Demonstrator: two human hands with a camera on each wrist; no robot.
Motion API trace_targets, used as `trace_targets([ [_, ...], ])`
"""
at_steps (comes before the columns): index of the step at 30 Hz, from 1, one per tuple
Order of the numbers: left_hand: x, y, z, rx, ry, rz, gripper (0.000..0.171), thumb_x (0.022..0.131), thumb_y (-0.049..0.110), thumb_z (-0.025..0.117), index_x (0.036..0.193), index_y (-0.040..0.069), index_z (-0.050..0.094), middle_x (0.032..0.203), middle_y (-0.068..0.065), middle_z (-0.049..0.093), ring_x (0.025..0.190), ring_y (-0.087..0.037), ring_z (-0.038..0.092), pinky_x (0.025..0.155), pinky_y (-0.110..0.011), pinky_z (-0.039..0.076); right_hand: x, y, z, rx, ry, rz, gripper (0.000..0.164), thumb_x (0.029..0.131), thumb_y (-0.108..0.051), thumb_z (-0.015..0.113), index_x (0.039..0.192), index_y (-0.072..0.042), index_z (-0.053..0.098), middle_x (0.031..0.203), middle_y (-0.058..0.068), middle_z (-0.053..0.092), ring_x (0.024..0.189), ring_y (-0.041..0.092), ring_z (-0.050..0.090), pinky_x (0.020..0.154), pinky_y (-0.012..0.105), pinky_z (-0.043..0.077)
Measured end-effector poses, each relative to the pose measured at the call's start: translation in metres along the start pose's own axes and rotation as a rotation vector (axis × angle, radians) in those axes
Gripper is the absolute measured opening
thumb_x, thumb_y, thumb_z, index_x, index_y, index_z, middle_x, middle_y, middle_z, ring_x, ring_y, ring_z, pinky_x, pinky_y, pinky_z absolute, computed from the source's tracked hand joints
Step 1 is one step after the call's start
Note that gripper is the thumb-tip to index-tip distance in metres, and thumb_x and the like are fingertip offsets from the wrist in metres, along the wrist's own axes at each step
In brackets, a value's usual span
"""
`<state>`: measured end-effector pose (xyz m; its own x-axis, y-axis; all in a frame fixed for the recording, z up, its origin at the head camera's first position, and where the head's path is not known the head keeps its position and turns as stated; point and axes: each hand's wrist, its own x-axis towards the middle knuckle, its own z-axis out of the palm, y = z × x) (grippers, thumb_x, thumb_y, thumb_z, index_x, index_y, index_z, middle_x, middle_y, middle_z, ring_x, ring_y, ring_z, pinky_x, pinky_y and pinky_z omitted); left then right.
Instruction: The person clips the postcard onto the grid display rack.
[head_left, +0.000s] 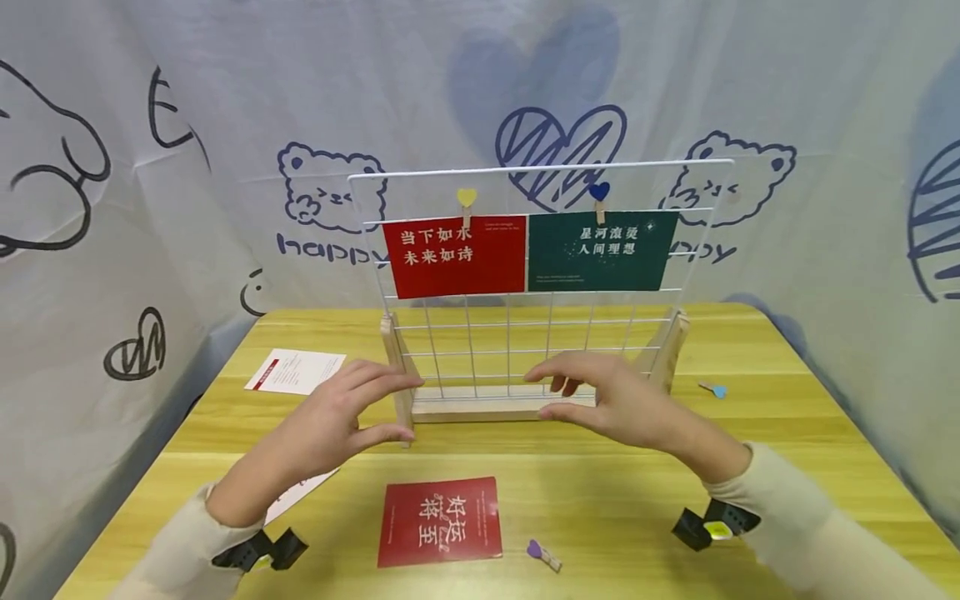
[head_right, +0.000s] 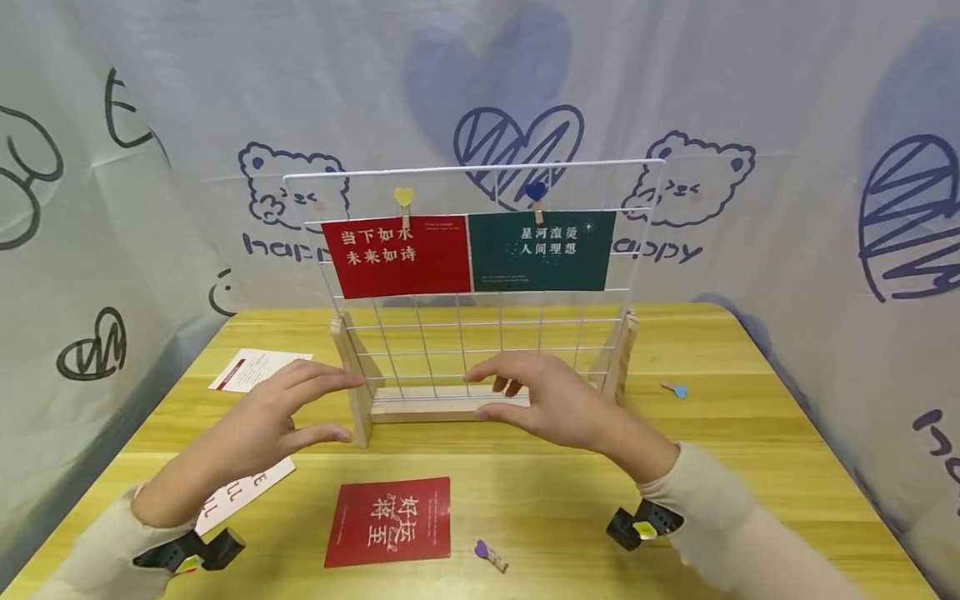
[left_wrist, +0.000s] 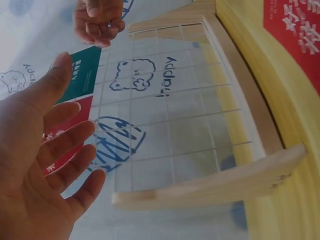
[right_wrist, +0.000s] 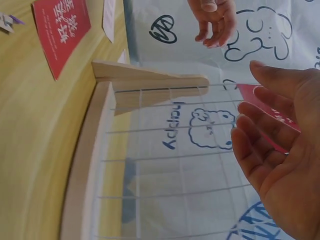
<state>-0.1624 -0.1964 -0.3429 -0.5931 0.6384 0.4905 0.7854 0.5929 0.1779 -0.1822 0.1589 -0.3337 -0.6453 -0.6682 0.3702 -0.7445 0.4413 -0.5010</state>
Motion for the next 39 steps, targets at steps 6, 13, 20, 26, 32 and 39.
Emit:
trace_targets([
  [6, -0.014, -0.004, 0.002, 0.007, -0.011, -0.020, 0.056, 0.084, 0.047, 0.072, 0.128, 0.015, 0.063, 0.122, 0.002, 0.062, 0.114, -0.019, 0.055, 0.093, -0.042, 0.050, -0.002, 0.004, 0.017, 0.053, -0.022, -0.012, 0.043, 0.088, -0.030, 0.074, 0.127, -0.015, 0.063, 0.119, -0.006, 0.064, 0.097, 0.009, 0.058, 0.083, 0.033, 0.054],
  [13, -0.036, -0.006, 0.001, 0.043, -0.058, -0.098, 0.052, 0.083, 0.041, 0.076, 0.127, 0.017, 0.064, 0.119, 0.004, 0.062, 0.111, -0.019, 0.058, 0.091, -0.043, 0.051, 0.000, 0.003, 0.038, 0.097, -0.055, 0.010, 0.049, 0.088, -0.038, 0.072, 0.130, -0.014, 0.060, 0.125, -0.002, 0.061, 0.102, 0.012, 0.058, 0.086, 0.033, 0.053],
  [20, -0.056, -0.005, 0.001, 0.048, -0.051, -0.141, 0.049, 0.082, 0.036, 0.078, 0.127, 0.021, 0.064, 0.119, 0.007, 0.062, 0.109, -0.017, 0.058, 0.088, -0.042, 0.052, -0.002, 0.005, 0.060, 0.086, -0.084, 0.100, 0.057, 0.087, -0.047, 0.070, 0.135, -0.020, 0.056, 0.133, -0.007, 0.056, 0.109, 0.010, 0.055, 0.093, 0.035, 0.050],
  [26, -0.071, -0.008, 0.004, 0.032, -0.056, -0.187, 0.048, 0.081, 0.035, 0.079, 0.125, 0.023, 0.064, 0.119, 0.009, 0.061, 0.109, -0.016, 0.057, 0.085, -0.041, 0.052, -0.002, 0.006, 0.074, 0.079, -0.131, 0.126, 0.066, 0.085, -0.047, 0.072, 0.141, -0.017, 0.051, 0.138, -0.002, 0.052, 0.115, 0.017, 0.053, 0.096, 0.042, 0.048],
  [32, -0.091, -0.009, 0.008, 0.039, -0.076, -0.239, 0.047, 0.081, 0.036, 0.078, 0.124, 0.024, 0.065, 0.117, 0.012, 0.062, 0.107, -0.017, 0.059, 0.088, -0.042, 0.050, -0.002, 0.010, 0.089, 0.095, -0.190, 0.163, 0.071, 0.082, -0.043, 0.077, 0.143, -0.017, 0.049, 0.145, 0.002, 0.047, 0.133, 0.023, 0.042, 0.107, 0.048, 0.038],
  [39, -0.116, -0.009, 0.009, 0.008, -0.109, -0.348, 0.048, 0.081, 0.040, 0.078, 0.125, 0.030, 0.064, 0.117, 0.015, 0.061, 0.108, -0.015, 0.059, 0.085, -0.039, 0.052, -0.002, 0.014, 0.108, 0.082, -0.235, 0.184, 0.076, 0.081, -0.044, 0.078, 0.144, -0.015, 0.047, 0.148, 0.009, 0.043, 0.136, 0.029, 0.039, 0.108, 0.052, 0.035],
])
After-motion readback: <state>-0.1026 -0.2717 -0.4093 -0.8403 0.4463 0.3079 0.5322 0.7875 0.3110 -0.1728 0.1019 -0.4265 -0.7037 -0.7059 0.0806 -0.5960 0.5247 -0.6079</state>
